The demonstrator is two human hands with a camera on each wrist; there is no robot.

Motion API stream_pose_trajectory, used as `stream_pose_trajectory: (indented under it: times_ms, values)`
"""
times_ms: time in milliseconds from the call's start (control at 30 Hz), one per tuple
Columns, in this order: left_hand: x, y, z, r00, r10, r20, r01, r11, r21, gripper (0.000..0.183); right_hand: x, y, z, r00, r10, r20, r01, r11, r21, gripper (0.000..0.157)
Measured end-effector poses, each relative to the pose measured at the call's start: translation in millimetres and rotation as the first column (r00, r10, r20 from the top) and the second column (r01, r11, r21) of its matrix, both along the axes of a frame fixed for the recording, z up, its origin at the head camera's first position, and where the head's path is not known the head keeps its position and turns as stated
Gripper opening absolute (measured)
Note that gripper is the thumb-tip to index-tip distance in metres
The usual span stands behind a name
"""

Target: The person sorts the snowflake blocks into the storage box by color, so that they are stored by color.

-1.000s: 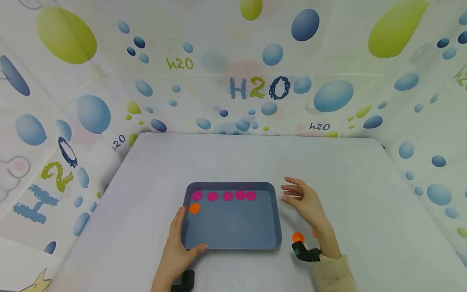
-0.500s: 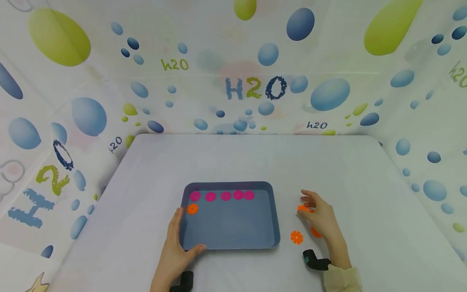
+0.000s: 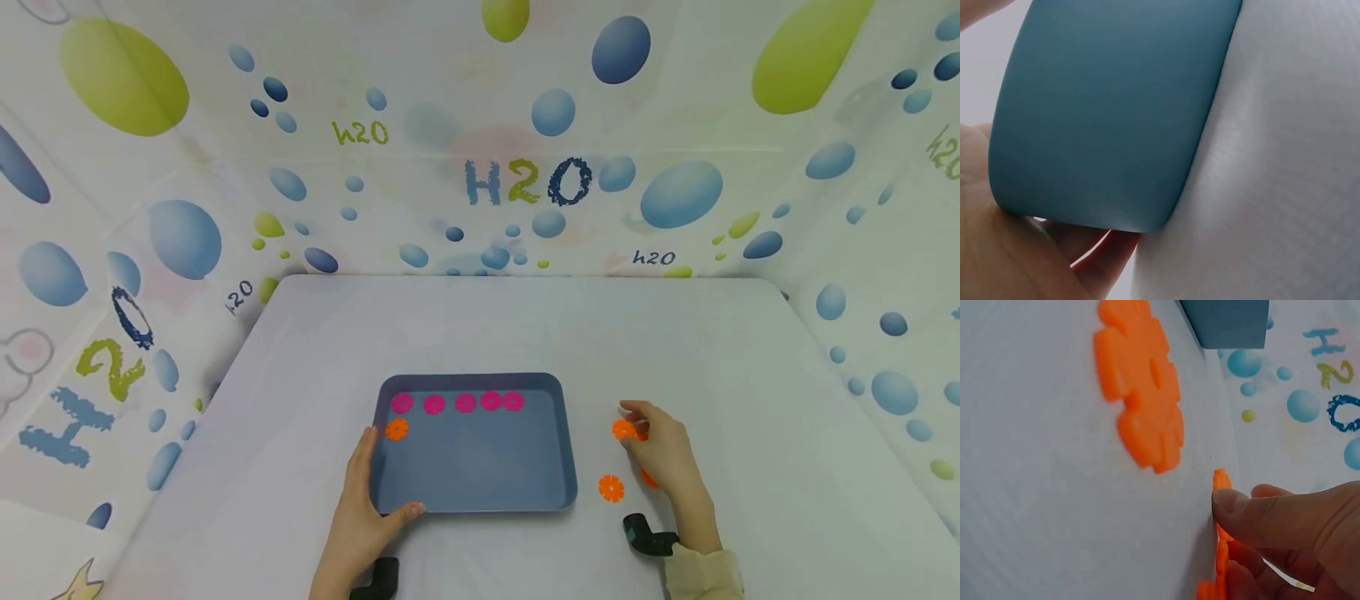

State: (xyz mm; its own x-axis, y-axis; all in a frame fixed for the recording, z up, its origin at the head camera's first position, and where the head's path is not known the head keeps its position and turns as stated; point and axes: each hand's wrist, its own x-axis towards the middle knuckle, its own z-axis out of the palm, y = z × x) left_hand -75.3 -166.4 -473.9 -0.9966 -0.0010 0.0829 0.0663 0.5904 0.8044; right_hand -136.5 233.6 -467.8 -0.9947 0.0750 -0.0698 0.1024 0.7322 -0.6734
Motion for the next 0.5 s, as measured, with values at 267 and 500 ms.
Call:
stream_pose_trajectory:
  times_ms: [267, 500]
  values:
    - [0.7, 0, 0.8, 1.0, -0.005, 0.017, 0.005, 1.0, 0.0, 0.117, 0.0, 4, 8.6, 1.0, -0.013, 0.026, 0.011, 0.998, 0.068, 0.028]
    - [0.2, -1, -0.4, 1.0, -0.004, 0.013, 0.004, 1.0, -0.003, 0.118, -0.8, 10, 16.2, 0.996, -0.013, 0.089, 0.002, 0.994, 0.114, 0.015]
